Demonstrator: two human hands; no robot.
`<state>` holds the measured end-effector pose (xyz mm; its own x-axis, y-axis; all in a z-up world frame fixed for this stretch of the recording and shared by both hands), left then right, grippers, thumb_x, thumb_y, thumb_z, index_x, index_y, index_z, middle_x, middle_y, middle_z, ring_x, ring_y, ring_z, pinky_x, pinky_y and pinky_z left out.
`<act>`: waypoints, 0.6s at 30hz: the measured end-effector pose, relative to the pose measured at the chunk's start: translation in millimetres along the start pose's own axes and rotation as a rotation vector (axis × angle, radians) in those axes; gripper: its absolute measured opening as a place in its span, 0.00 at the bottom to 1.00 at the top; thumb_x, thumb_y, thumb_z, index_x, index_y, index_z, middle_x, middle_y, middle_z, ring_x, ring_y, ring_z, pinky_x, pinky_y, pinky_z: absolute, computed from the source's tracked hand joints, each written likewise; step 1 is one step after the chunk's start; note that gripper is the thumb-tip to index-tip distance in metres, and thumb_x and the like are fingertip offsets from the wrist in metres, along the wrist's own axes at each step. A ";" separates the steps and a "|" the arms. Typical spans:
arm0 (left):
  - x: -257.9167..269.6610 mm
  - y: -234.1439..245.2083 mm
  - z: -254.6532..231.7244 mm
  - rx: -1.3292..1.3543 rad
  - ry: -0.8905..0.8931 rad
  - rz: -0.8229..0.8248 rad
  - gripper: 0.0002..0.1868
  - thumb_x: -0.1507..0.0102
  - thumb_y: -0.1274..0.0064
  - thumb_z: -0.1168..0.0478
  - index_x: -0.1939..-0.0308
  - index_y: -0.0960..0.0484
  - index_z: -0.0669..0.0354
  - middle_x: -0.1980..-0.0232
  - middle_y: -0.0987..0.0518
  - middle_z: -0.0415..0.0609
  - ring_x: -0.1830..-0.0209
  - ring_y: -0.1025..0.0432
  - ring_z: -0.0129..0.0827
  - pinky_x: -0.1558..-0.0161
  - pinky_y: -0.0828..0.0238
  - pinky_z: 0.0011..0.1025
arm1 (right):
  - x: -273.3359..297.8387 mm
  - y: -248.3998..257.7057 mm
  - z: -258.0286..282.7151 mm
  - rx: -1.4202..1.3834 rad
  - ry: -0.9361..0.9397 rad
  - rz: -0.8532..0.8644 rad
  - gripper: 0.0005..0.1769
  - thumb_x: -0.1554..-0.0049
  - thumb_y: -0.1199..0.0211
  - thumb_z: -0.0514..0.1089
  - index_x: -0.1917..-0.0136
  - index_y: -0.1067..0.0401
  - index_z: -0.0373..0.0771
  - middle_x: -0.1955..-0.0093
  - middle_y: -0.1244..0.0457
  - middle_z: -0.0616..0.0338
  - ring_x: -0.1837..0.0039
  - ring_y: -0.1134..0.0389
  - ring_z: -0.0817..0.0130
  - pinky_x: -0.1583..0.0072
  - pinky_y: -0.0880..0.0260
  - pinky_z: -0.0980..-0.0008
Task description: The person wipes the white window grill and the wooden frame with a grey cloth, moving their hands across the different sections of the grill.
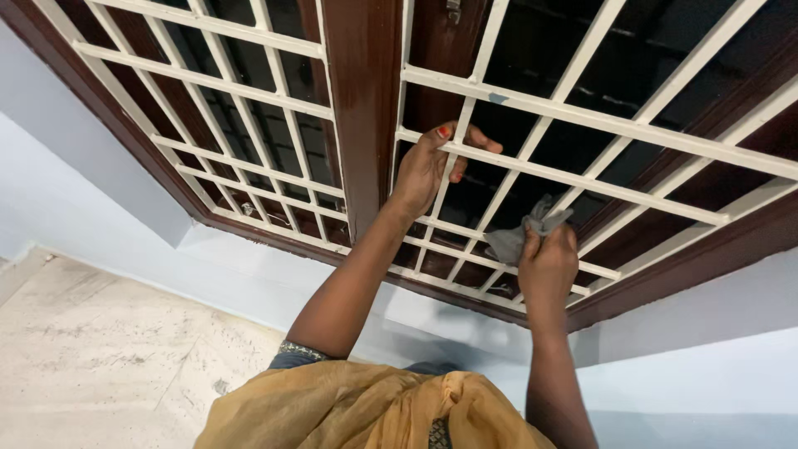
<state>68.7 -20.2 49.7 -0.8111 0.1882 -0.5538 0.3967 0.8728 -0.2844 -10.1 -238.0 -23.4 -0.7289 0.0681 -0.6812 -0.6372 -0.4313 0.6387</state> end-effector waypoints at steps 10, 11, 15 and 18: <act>23.1 41.1 104.0 0.236 -0.025 0.091 0.48 0.18 0.87 0.28 0.61 0.24 0.65 0.70 0.35 0.37 0.73 0.41 0.15 0.67 0.45 0.20 | 11.6 106.2 65.4 -0.330 0.157 -0.553 0.23 0.40 0.45 0.24 0.35 0.22 0.35 0.40 0.40 0.47 0.39 0.32 0.53 0.41 0.27 0.62; 25.2 48.6 115.8 0.234 -0.022 0.084 0.48 0.18 0.87 0.28 0.61 0.24 0.65 0.70 0.35 0.37 0.73 0.41 0.15 0.67 0.45 0.20 | 6.9 107.6 90.8 -0.319 0.328 -0.632 0.19 0.42 0.36 0.28 0.38 0.22 0.36 0.40 0.38 0.50 0.39 0.32 0.53 0.40 0.27 0.62; 30.0 64.7 126.9 0.229 -0.115 0.019 0.35 0.22 0.72 0.32 0.37 0.34 0.62 0.43 0.31 0.49 0.45 0.36 0.27 0.43 0.37 0.28 | -35.3 65.6 189.2 -0.182 0.636 -0.475 0.18 0.42 0.32 0.29 0.39 0.21 0.35 0.39 0.34 0.52 0.35 0.31 0.56 0.33 0.28 0.59; 36.7 76.7 123.4 0.239 -0.096 -0.151 0.38 0.27 0.73 0.33 0.22 0.45 0.54 0.27 0.37 0.52 0.28 0.38 0.37 0.28 0.37 0.36 | -59.6 35.6 237.7 -0.207 0.683 -0.312 0.18 0.40 0.31 0.33 0.36 0.24 0.31 0.38 0.34 0.50 0.33 0.33 0.55 0.31 0.28 0.62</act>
<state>122.4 -2.0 -89.0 -0.8290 0.0109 -0.5591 0.3738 0.7545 -0.5394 -48.8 -43.6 125.0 -0.1650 -0.3268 -0.9306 -0.6785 -0.6472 0.3476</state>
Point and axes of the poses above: each hand's wrist, its own x-axis away from the middle knuckle, its own y-axis out of the back of the hand, z = x × y, the point moved 9 cm from there along -x, towards the middle knuckle
